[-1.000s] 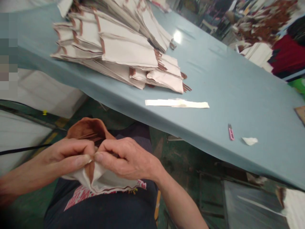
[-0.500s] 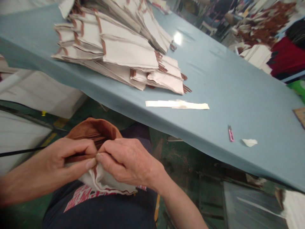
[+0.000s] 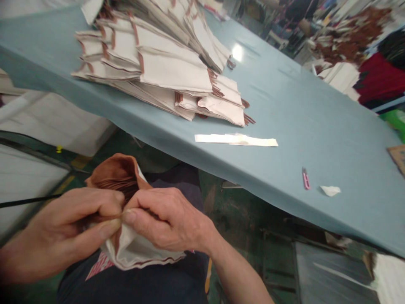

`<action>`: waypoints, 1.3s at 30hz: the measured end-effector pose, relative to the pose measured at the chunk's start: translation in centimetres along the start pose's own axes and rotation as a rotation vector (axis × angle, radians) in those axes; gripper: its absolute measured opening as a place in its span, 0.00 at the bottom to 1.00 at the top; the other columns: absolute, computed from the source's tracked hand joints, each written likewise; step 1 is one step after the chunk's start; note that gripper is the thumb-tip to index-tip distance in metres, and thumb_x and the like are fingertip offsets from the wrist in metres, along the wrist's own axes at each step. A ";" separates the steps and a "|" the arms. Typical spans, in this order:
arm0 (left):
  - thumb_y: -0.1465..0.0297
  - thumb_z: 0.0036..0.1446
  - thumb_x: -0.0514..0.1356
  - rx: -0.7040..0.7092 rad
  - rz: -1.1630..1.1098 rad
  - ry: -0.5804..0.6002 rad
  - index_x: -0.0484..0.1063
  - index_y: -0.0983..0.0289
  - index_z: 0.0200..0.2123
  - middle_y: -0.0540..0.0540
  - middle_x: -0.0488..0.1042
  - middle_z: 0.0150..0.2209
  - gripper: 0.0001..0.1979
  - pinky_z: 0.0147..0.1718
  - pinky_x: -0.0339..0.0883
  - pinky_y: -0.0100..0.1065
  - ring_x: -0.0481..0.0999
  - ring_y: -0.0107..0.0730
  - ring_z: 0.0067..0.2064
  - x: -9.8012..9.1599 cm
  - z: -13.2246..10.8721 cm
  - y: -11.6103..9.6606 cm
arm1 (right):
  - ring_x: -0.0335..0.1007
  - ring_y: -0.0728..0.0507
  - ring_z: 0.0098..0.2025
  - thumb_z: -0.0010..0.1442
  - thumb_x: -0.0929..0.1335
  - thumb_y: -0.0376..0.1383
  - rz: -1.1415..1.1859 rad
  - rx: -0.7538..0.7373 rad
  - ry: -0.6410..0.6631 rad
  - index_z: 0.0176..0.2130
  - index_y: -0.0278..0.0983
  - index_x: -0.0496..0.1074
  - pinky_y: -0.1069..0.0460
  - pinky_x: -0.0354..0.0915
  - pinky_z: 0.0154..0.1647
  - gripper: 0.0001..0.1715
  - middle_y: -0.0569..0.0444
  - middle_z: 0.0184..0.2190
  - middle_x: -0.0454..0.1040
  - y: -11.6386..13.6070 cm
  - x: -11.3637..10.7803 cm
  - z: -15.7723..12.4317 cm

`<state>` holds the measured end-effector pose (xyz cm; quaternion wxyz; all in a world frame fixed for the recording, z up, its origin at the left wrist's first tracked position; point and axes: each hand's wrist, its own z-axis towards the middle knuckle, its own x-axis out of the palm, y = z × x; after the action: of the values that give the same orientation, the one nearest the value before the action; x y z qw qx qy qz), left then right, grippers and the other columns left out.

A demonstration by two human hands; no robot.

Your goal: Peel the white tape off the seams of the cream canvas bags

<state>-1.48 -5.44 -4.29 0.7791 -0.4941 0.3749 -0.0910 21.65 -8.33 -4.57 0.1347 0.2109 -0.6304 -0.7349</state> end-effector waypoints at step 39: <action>0.65 0.80 0.54 -0.184 -0.201 0.192 0.77 0.59 0.33 0.47 0.79 0.30 0.20 0.30 0.68 0.26 0.76 0.29 0.29 0.5 0.5 0.5 | 0.50 0.51 0.26 0.61 0.81 0.62 0.473 0.300 0.084 0.26 0.40 0.63 0.53 0.51 0.26 0.38 0.64 0.23 0.60 -2.8 0.4 0.2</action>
<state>-0.89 -5.11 -4.81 0.6783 -0.5873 0.4031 -0.1804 21.37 -7.91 -7.40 0.2957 0.1054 -0.7577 -0.5722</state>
